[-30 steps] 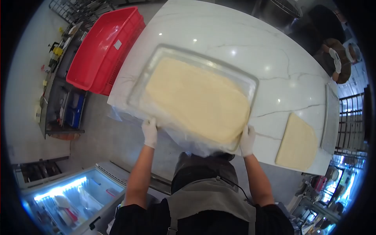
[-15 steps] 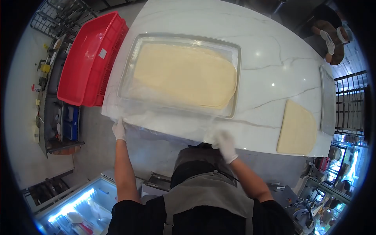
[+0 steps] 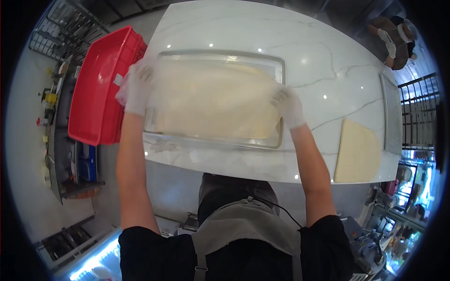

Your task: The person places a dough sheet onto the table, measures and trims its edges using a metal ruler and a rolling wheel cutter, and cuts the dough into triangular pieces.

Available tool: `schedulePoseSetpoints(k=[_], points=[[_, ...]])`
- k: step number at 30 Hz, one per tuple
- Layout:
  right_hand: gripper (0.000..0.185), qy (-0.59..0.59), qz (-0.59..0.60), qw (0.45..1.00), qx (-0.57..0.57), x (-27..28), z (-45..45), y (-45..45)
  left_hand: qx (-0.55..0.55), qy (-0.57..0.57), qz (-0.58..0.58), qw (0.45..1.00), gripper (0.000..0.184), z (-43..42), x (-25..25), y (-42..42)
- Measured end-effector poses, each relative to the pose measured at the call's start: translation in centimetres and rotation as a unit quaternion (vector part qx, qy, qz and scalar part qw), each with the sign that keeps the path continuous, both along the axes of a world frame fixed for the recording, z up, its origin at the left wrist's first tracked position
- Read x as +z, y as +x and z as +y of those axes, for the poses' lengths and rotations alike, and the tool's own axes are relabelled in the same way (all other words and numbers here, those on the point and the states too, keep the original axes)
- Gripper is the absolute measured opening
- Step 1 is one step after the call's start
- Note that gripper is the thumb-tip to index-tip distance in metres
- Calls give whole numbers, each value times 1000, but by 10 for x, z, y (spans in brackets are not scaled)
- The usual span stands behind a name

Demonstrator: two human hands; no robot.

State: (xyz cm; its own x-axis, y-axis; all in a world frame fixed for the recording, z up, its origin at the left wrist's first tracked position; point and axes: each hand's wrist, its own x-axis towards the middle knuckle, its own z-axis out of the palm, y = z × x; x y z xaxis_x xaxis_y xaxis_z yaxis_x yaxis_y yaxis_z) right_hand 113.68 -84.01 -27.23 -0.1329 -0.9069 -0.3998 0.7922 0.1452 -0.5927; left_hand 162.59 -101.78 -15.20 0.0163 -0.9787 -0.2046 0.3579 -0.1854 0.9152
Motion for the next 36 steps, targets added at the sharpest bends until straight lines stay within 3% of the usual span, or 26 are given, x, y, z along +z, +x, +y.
schedulePoseSetpoints(k=[1, 2, 3, 4, 5, 6, 7, 8, 9, 11, 12, 14, 15, 19, 22, 23, 26, 27, 29, 31, 32, 36], points=[[48, 3, 5, 1000, -7, -1, -5, -1, 56, -33, -110, 992, 46, -25, -20, -19], [51, 58, 84, 993, -58, -1, -12, 1, -47, -54, -375, 924, 50, -25, -4, -35], [56, 115, 162, 974, -107, 0, -16, 7, -147, -74, -609, 776, 55, -21, 14, -39], [58, 109, 332, 927, -133, 24, -10, 29, -155, -74, -605, 778, 55, -23, 0, -29], [61, 100, 493, 852, -147, 49, 5, 57, -167, -162, -552, 801, 56, -22, -25, -15], [63, 110, 658, 732, -140, 36, 22, 60, -173, -245, -495, 816, 58, -15, -50, 1], [56, 120, 730, 657, -144, 21, 37, 63, -88, -329, -560, 755, 59, -6, -69, 24], [49, 135, 752, 629, -144, 10, 52, 64, 9, -402, -625, 670, 61, 5, -84, 59], [42, 145, 747, 634, -137, -1, 59, 64, 90, -302, -621, 717, 62, 24, -104, 75], [34, 161, 709, 677, -116, -13, 64, 56, 52, -111, -595, 794, 63, 58, -110, 84], [34, 166, 685, 703, -97, -15, 61, 52, -70, -14, -563, 824, 63, 67, -107, 91], [40, 172, 638, 749, -39, -4, 52, 45, -53, 30, -553, 831, 61, 65, -106, 95], [41, 192, 603, 774, 12, 16, 46, 49, -40, 34, -552, 832, 61, 64, -105, 106], [42, 166, 642, 748, 19, 33, 54, 29, -79, 60, -495, 863, 44, 51, -93, 124], [33, 118, 675, 726, -52, 66, 61, 14, -75, -9, -484, 872, 30, 78, -4, 152], [31, 103, 682, 721, -60, 85, 56, 14, -44, -27, -466, 883, 30, 86, 24, 160], [32, 55, 666, 743, -23, 218, 28, 64, -13, -39, -448, 893, 30, 96, 86, 199], [33, -21, 803, 596, 5, 235, 19, 52, -11, -30, -445, 895, 29, 91, 107, 224], [32, -36, 851, 524, 8, 280, 6, 89, 13, -57, -446, 893, 28, 80, 135, 284], [39, 18, 706, 708, -1, 296, -43, 158, 39, -53, -456, 888, 28, 61, 149, 343], [37, 23, 661, 749, -15, 293, -66, 193, 43, -81, -458, 884, 27, 48, 155, 377], [28, -19, 664, 747, -18, 218, -160, 336, 17, -110, -496, 861, 28, -22, 146, 525]])
